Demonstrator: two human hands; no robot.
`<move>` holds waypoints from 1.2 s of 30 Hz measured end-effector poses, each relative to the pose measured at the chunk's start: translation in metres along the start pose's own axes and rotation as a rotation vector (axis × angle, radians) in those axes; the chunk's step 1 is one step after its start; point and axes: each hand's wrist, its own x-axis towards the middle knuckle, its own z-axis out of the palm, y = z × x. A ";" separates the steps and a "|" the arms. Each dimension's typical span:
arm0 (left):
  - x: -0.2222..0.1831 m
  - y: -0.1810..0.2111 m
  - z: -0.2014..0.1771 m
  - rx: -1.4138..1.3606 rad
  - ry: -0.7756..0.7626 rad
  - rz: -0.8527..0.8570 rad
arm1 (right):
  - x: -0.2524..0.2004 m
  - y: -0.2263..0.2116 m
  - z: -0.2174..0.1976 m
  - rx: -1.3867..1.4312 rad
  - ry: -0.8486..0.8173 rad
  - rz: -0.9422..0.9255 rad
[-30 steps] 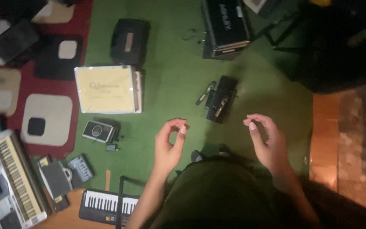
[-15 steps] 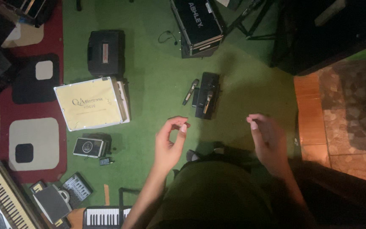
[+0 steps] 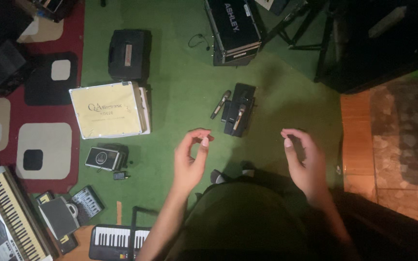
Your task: The person fits a white foam insert into an open hard-shell case on a table and then places two microphones into the foam slots after picking them up from the floor.
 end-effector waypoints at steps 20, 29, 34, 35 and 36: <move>-0.006 0.020 0.084 0.036 0.137 -0.015 | 0.028 0.062 -0.060 0.170 -0.045 -0.058; -0.003 0.011 0.084 -0.037 0.188 -0.268 | 0.033 0.080 -0.053 0.138 -0.020 0.051; 0.012 -0.005 0.063 0.106 0.156 -0.086 | 0.036 0.073 -0.033 0.034 -0.047 0.120; 0.016 -0.009 0.057 0.114 0.147 -0.089 | 0.036 0.071 -0.027 0.057 -0.049 0.099; 0.022 -0.014 0.051 0.118 0.135 -0.090 | 0.038 0.070 -0.020 0.078 -0.049 0.078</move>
